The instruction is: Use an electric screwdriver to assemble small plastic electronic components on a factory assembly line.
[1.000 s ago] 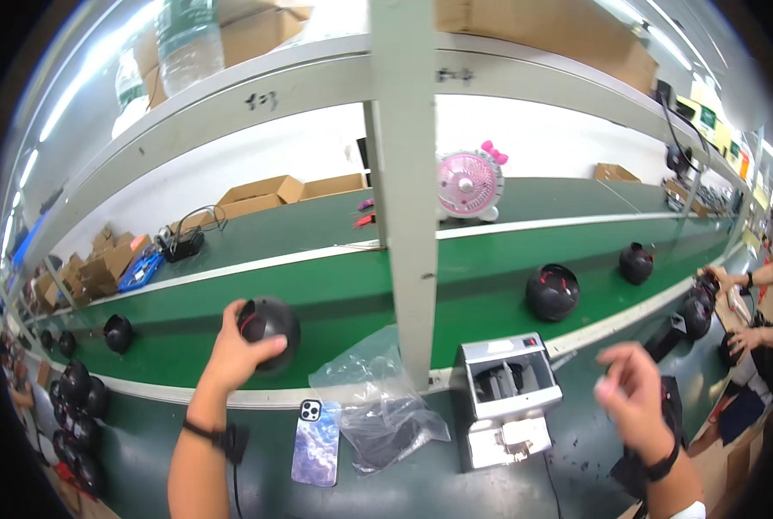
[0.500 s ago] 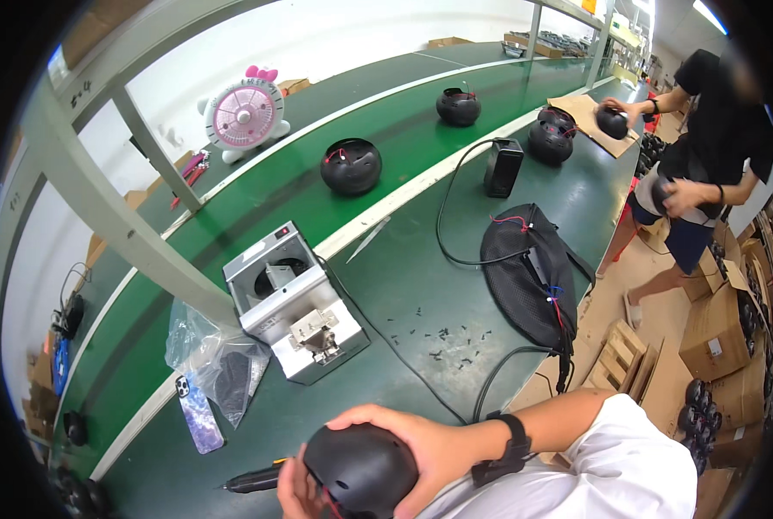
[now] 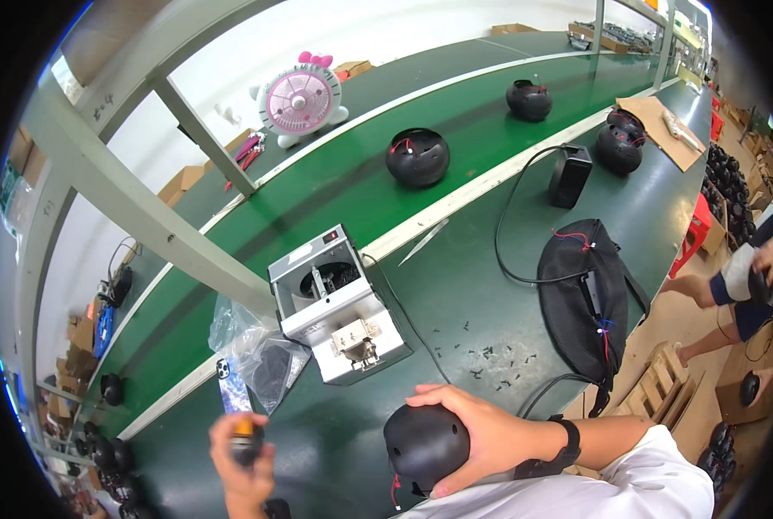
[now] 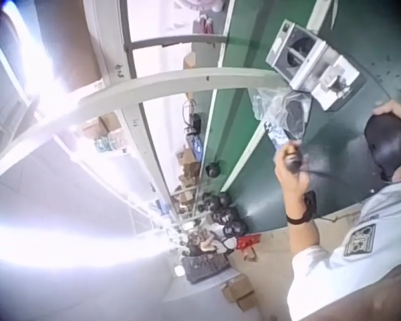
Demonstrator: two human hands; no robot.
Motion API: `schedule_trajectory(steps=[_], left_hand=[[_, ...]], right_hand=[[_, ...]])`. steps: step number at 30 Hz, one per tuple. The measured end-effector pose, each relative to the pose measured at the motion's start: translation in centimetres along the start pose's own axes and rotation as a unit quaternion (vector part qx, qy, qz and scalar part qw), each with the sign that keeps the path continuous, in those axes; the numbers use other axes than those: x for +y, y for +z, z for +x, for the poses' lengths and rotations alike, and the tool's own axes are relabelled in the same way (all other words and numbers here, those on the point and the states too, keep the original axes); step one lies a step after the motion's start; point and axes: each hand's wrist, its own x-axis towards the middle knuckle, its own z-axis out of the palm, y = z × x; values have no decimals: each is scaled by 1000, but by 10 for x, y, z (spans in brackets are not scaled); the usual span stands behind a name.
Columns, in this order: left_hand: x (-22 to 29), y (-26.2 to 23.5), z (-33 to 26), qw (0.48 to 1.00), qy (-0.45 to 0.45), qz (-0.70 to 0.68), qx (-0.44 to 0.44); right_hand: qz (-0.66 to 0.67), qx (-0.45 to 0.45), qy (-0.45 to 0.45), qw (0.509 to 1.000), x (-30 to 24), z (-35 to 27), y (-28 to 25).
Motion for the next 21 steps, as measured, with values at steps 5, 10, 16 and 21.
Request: schedule_trajectory(steps=[5,10,16,21], left_hand=[[42,40,82,830,-2,-515,213],[60,101,150,884,-75,-422,187],[67,103,147,860,-228,-438,129],[108,50,122,855,-83,-471,202]], right_hand=[[-11,-4,-15,1000,3,3,0],[0,18,14,1000,-4,7,2],[29,48,15,998,-2,8,1],[38,46,26,998,-2,11,2]])
